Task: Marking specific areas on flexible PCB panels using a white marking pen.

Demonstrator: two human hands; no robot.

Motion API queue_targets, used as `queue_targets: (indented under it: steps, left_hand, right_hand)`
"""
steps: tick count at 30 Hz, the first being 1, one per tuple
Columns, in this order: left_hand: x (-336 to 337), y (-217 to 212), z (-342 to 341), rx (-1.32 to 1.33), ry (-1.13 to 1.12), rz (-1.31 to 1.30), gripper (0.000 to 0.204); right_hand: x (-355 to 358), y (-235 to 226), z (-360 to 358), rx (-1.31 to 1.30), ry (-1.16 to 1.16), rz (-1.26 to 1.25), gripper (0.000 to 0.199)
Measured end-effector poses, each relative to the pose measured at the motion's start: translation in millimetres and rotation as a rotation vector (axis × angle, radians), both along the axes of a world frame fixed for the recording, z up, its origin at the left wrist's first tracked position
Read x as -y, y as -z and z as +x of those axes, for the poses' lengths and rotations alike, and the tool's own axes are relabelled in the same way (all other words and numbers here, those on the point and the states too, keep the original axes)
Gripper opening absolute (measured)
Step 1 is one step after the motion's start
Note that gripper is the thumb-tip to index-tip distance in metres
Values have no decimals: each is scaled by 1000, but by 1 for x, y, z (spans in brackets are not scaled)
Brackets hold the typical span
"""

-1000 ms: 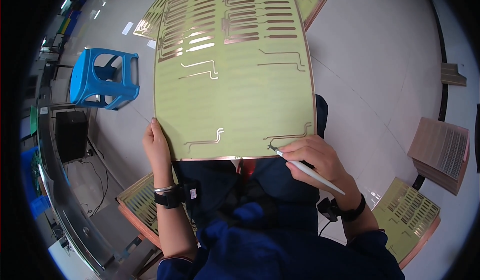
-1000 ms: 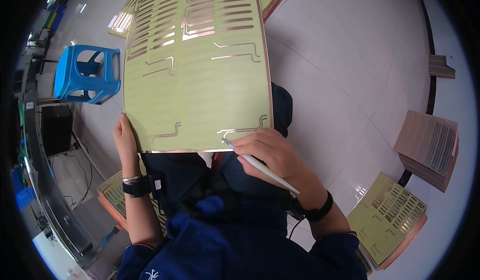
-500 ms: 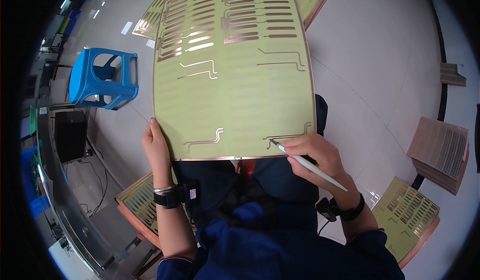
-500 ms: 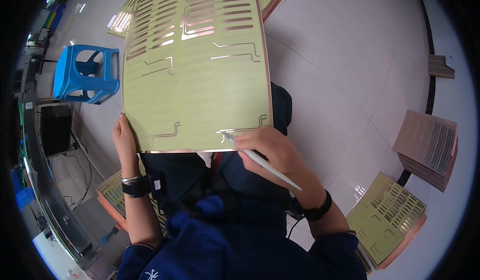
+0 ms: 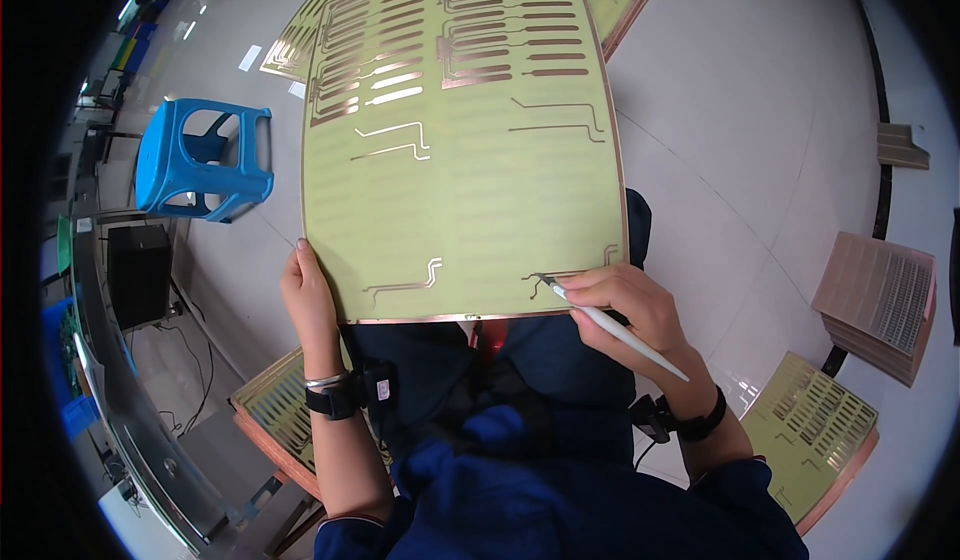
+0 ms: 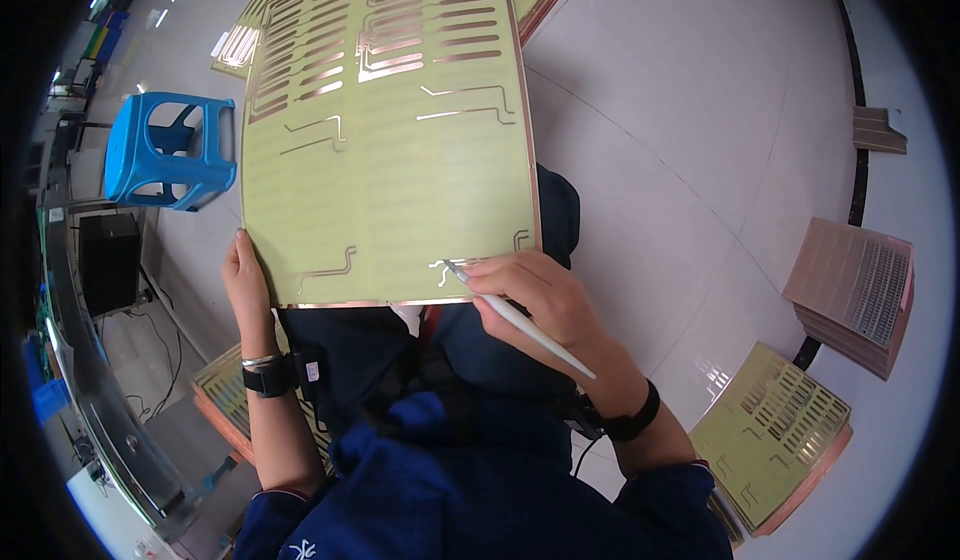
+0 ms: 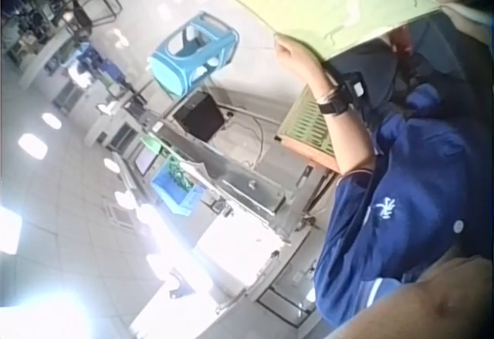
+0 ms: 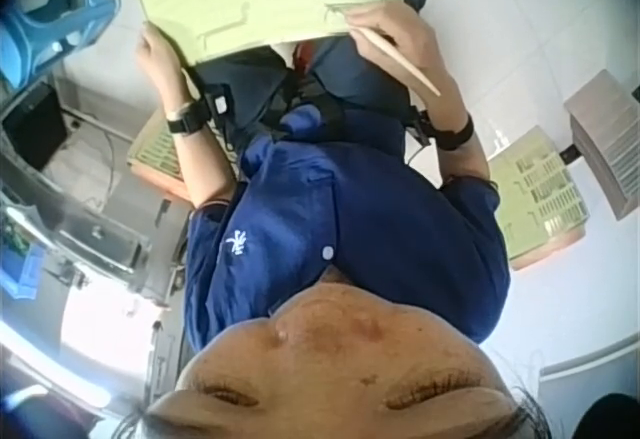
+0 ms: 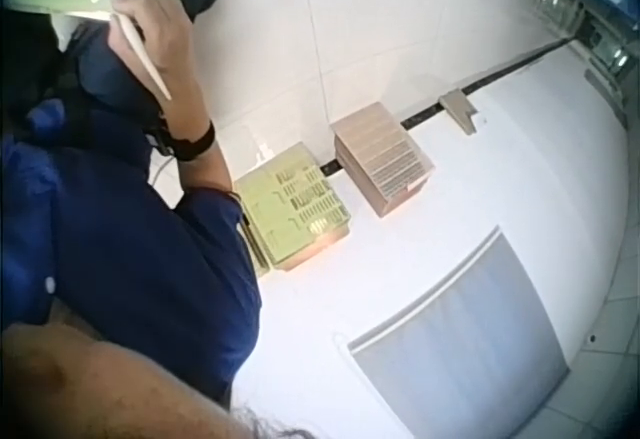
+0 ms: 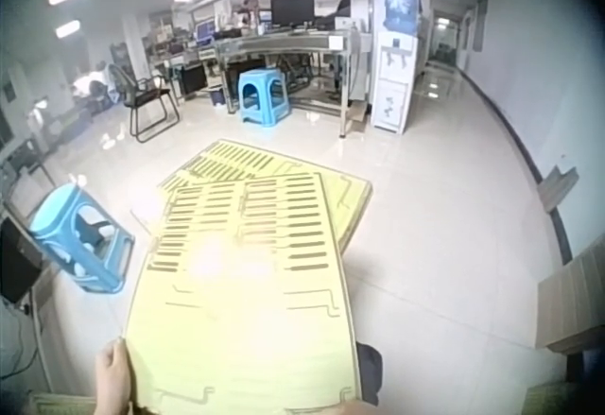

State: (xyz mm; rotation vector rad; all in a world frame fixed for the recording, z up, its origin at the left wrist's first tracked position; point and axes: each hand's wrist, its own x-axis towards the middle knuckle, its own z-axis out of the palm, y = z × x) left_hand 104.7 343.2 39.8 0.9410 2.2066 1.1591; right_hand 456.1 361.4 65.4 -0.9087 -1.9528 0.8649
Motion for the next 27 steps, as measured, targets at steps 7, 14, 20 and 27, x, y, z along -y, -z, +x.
queue_targets:
  steps: [7, 14, 20, 27]
  left_hand:
    - [0, 3, -3, -13, 15, 21, 44]
    - [0, 2, -2, -16, 13, 19, 44]
    - [2, 5, -5, -34, 22, -1, 45]
    - [1, 5, -4, -9, 21, 25, 45]
  right_hand:
    - [1, 3, -2, 14, 24, 14, 28]
    - [1, 4, -5, 12, 61, 40, 25]
    - [1, 4, -4, -31, 54, 27, 23]
    - [1, -1, -3, -29, 54, -53, 21]
